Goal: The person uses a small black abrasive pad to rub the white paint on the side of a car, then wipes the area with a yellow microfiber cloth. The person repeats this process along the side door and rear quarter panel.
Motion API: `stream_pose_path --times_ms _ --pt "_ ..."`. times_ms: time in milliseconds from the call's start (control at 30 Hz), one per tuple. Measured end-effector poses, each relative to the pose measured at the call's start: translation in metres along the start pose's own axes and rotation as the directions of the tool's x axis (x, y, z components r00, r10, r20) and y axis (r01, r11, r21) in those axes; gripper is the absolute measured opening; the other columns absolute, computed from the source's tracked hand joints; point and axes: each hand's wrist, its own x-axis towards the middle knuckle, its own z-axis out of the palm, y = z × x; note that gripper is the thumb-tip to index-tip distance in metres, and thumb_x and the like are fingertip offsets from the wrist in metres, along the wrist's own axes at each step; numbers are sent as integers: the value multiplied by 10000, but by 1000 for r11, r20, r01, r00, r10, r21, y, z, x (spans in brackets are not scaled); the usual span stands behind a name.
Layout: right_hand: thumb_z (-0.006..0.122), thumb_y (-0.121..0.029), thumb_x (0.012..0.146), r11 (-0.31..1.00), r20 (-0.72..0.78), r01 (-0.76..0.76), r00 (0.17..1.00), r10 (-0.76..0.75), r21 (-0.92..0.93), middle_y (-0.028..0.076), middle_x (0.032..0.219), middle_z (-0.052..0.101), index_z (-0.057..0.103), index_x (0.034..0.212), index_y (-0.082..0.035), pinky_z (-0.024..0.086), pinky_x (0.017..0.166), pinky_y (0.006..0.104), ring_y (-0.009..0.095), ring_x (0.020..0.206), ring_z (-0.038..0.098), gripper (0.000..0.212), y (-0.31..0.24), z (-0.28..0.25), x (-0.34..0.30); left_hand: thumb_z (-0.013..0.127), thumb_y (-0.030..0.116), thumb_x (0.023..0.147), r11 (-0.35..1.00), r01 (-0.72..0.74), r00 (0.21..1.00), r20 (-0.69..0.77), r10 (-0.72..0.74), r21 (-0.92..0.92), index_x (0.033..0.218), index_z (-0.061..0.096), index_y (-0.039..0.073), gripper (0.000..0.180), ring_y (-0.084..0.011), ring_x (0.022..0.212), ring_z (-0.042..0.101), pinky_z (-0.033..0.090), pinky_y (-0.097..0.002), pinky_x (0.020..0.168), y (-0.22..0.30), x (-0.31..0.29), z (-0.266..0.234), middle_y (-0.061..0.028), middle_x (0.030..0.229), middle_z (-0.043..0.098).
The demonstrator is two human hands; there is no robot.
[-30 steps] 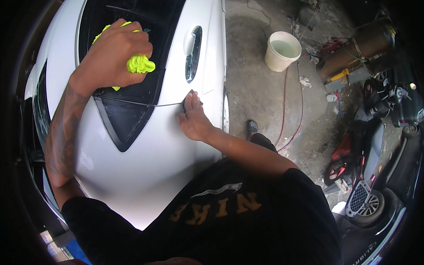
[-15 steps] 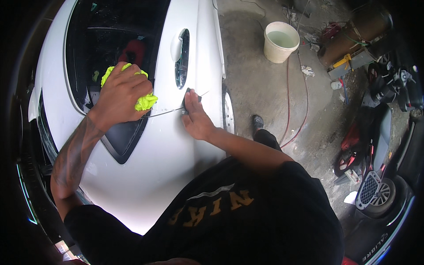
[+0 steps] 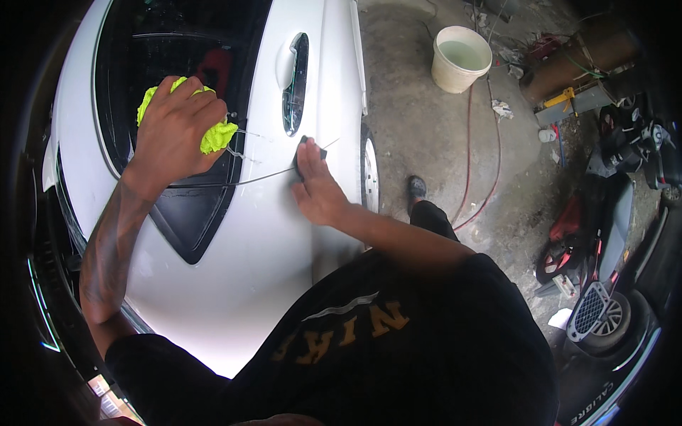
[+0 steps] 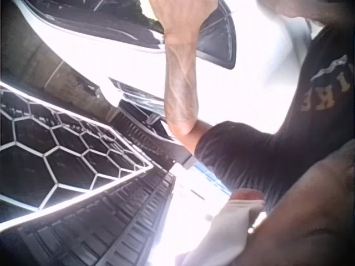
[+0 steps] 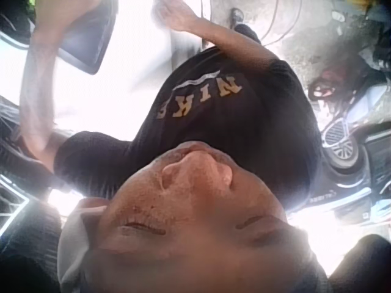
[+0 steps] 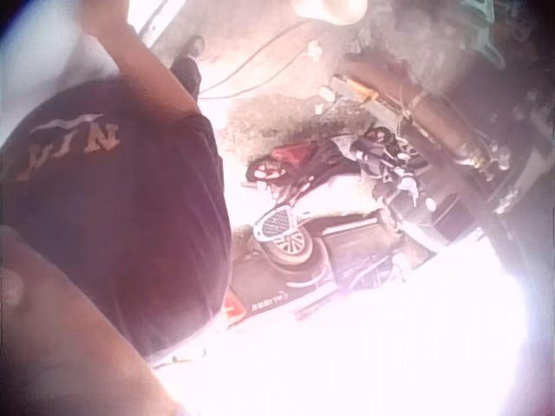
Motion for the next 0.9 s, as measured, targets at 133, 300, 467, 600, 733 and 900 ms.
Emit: stream_pose_path --times_ms 133,300,467,600,733,900 --pt "410 -148 1006 996 23 -50 998 52 -80 311 1690 10 -11 1629 32 98 1272 527 450 1583 3 773 1 -10 12 923 250 633 999 -33 992 -121 33 4 955 690 150 410 -241 1094 631 444 -442 1019 -1 3 -12 -27 993 713" --pt "430 -134 977 997 125 76 990 -72 -24 347 1676 -5 0 1617 62 89 1265 552 492 1571 -1 796 -34 1 -23 913 261 651 999 -33 988 -149 31 -7 960 691 147 398 -236 1094 628 446 -435 1012 -3 -3 -10 -19 991 708" --pt "453 -215 967 990 -15 31 999 -33 -140 388 1649 80 52 1590 125 124 1254 586 513 1559 67 815 -10 1 -8 924 253 633 999 -42 995 -93 39 -30 964 684 141 424 -256 1154 632 433 -468 1066 3 1 -15 -43 1052 724" --pt "447 -185 942 967 52 246 969 -243 -63 378 1660 32 26 1595 124 99 1254 602 503 1564 57 836 -62 7 -15 917 262 642 999 -32 993 -116 30 -14 962 689 143 411 -249 1139 639 440 -469 1052 5 -2 -14 -36 1051 724" --pt "433 -142 929 952 140 259 961 -238 -163 379 1659 21 18 1594 123 101 1265 565 532 1553 50 827 -58 -7 -21 880 314 701 997 -61 978 -196 68 44 1008 706 169 381 -209 1097 635 447 -425 983 -1 -2 -12 4 990 715" --pt "441 -139 935 958 -6 266 963 -268 -109 422 1631 41 65 1582 140 116 1255 591 548 1543 67 799 -65 8 6 936 270 618 999 -48 980 -193 48 5 965 687 150 444 -254 1127 648 463 -465 1014 -2 0 -14 -36 1045 725"
